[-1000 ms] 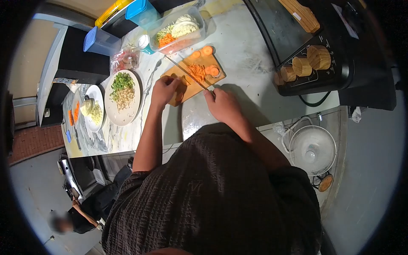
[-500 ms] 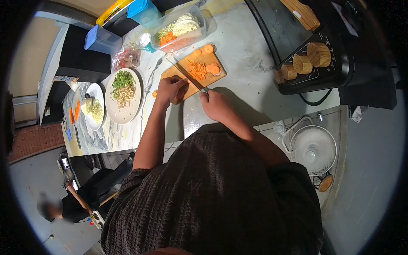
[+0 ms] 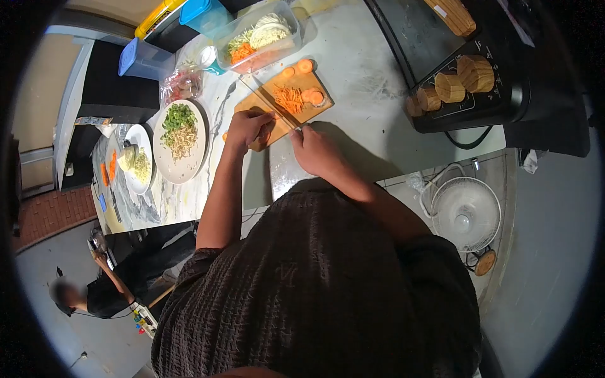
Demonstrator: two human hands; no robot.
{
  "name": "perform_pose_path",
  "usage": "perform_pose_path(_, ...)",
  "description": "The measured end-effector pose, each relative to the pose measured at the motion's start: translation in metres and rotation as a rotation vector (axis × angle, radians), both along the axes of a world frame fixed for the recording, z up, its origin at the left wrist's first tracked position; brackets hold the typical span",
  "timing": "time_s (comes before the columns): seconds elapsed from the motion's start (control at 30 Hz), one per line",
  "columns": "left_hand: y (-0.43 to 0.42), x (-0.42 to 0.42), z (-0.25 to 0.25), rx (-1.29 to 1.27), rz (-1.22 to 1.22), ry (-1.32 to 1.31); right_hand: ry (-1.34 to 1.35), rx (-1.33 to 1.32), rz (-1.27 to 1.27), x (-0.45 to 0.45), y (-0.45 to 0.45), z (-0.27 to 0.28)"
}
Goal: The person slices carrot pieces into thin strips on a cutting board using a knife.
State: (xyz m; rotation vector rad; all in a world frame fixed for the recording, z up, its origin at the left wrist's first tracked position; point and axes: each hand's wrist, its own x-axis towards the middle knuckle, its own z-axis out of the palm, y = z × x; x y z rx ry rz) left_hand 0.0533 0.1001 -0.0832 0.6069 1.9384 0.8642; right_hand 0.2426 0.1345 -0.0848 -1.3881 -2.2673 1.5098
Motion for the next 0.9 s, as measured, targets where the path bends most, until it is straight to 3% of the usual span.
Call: perform_pose_path(0.9, 0.0011, -0.0067, -0.0058, 0.001, 0.004, -0.146, -0.120, 0.190, 0.042, -0.0094, -0.0095, 0.0006)
